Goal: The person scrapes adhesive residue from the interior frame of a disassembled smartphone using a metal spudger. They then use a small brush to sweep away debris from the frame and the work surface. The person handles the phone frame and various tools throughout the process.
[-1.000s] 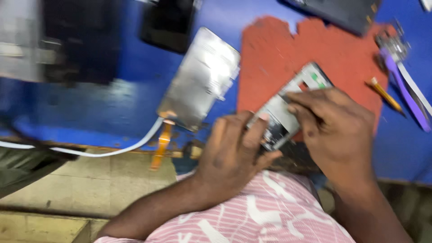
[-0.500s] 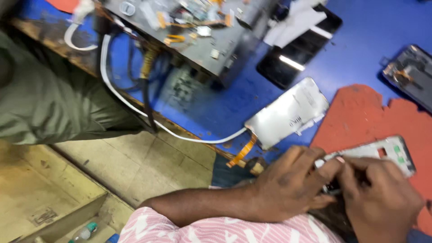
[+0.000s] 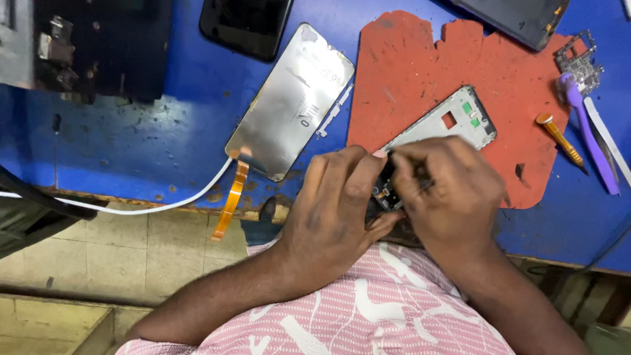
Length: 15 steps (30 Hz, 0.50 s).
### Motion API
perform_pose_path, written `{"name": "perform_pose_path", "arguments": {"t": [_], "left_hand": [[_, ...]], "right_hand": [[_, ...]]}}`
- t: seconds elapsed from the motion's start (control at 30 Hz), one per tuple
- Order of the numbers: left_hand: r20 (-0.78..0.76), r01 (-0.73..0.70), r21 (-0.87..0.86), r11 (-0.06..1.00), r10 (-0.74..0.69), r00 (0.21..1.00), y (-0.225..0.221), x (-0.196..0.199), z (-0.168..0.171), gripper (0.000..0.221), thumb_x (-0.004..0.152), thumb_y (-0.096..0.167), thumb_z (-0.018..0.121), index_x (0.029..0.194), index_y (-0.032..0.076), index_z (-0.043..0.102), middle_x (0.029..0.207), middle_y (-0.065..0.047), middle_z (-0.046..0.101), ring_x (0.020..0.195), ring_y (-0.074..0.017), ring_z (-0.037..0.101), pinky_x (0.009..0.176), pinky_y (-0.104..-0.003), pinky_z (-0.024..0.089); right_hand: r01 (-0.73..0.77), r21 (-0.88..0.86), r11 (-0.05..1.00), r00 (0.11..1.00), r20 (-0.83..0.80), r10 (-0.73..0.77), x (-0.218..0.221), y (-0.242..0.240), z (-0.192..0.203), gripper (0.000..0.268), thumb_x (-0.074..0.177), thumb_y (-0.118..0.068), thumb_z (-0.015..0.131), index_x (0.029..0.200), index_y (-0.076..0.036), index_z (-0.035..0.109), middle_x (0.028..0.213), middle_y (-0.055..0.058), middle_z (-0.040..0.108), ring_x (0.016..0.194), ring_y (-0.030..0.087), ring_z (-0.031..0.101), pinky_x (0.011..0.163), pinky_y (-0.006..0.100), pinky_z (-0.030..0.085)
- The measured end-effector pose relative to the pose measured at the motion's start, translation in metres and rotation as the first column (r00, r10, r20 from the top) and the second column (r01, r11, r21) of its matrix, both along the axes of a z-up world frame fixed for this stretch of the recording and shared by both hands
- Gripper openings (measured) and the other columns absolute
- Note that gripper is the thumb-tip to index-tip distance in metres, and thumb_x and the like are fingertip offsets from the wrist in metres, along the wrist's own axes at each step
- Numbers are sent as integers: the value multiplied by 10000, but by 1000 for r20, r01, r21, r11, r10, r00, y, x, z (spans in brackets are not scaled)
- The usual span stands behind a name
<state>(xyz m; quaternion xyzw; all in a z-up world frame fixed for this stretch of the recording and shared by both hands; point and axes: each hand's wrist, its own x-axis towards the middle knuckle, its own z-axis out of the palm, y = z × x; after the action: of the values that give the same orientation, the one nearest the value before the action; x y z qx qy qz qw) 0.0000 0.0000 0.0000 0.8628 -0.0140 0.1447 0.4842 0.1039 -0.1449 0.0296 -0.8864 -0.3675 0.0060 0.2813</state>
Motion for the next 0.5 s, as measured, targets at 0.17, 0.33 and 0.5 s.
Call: {"name": "perform_pose_path", "arguments": {"t": [0.17,0.33,0.5], "left_hand": [[24,-32,10,999,32,999,-1,3,0,859,854,113,894,1475,49,303,1338,-212,472,1159,-392,521,999,-493,467],[8,-5,7,1000,5,1000,0,2,0,854,831,101,870,1468,29,304,1343,-235,467,1160,-400,526,997,-502,458],[24,-28,9,1000,27,999,0,3,0,866,850,104,886,1480,33,295,1353,-226,471,1159,-399,530,1001,-502,462]], "right_hand": [[-35,23,999,999,-10,35,-7,1,0,130,893,-5,797,970,1,693,949,132,695,833,243,707,711,352,567],[-43,22,999,999,-26,44,-4,-1,-2,129,907,-4,808,975,3,699,946,120,696,832,252,695,718,371,555],[34,19,999,998,-63,-32,-5,0,-2,113,914,-6,795,971,3,698,942,122,699,800,220,698,673,344,556]]}}
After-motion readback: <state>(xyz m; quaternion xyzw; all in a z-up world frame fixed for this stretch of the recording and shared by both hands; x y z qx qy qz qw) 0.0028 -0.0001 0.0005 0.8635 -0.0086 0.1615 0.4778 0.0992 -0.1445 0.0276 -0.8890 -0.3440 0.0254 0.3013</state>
